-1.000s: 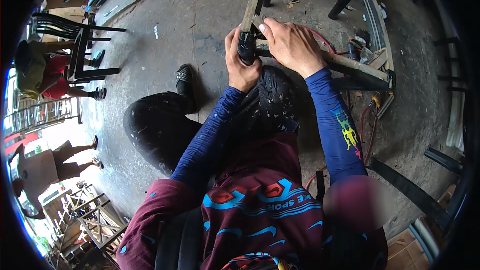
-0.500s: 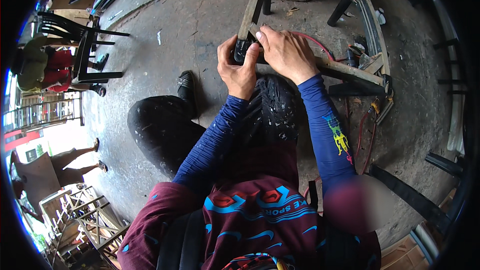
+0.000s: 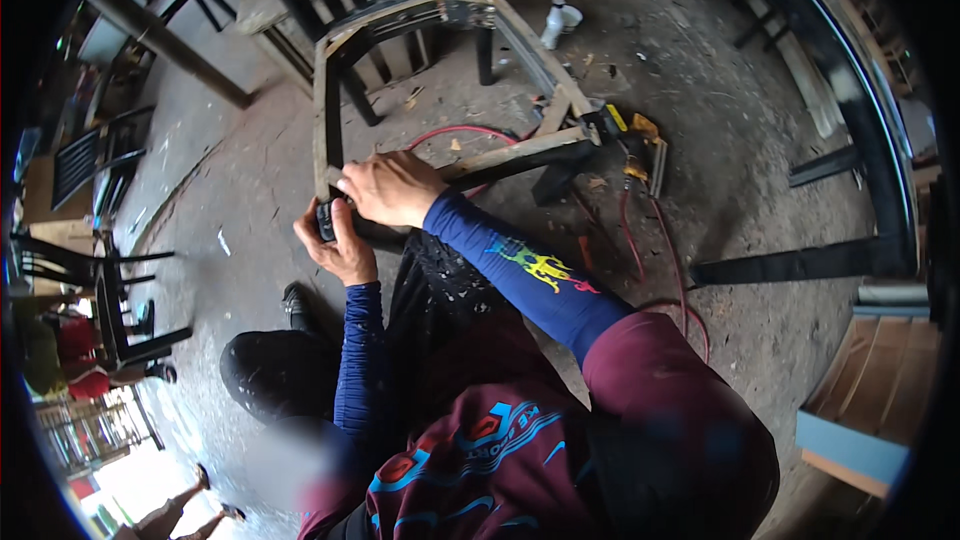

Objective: Repairing a wooden chair frame by hammering in nails to secure the joints.

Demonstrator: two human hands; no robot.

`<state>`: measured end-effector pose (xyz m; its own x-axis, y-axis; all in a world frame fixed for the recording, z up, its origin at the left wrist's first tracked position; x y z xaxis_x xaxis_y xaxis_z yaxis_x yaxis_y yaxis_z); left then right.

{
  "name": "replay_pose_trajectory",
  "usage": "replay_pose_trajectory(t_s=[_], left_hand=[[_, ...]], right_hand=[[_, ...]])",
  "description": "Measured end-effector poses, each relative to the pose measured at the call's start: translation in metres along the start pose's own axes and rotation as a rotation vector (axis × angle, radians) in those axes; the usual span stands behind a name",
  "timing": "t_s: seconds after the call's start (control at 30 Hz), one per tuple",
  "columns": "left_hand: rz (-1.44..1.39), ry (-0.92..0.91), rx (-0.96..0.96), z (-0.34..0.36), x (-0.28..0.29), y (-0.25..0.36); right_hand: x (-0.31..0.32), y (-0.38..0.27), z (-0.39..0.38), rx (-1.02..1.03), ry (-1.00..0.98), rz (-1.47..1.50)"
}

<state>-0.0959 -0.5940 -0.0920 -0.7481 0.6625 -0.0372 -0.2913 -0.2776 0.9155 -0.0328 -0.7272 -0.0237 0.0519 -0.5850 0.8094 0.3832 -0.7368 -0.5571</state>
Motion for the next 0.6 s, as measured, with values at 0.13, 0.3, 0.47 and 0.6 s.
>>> replay_pose_trajectory(t_s=[0.13, 0.3, 0.47, 0.6], left_hand=[[-0.059, 0.051, -0.011, -0.006, -0.006, -0.004], [-0.054, 0.022, -0.001, -0.015, -0.022, -0.004], [0.066, 0.044, -0.077, -0.005, 0.004, -0.016], [0.026, 0.026, -0.090, -0.008, -0.014, -0.012]], right_hand=[[-0.009, 0.006, 0.000, 0.050, 0.063, -0.013], [0.027, 0.013, -0.015, 0.294, 0.424, 0.226], [0.126, 0.037, -0.107, 0.324, 0.843, 0.195], [0.113, 0.138, -0.197, 0.013, 0.823, -0.126]])
Point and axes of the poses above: each hand's wrist, its own z-axis towards the middle knuckle, its own x-axis out of the back of the hand, y = z × x, the point moved 6 cm from there along z, towards the middle knuckle, and after that the axes turned 8 degrees about y, right-handed, at the moved point
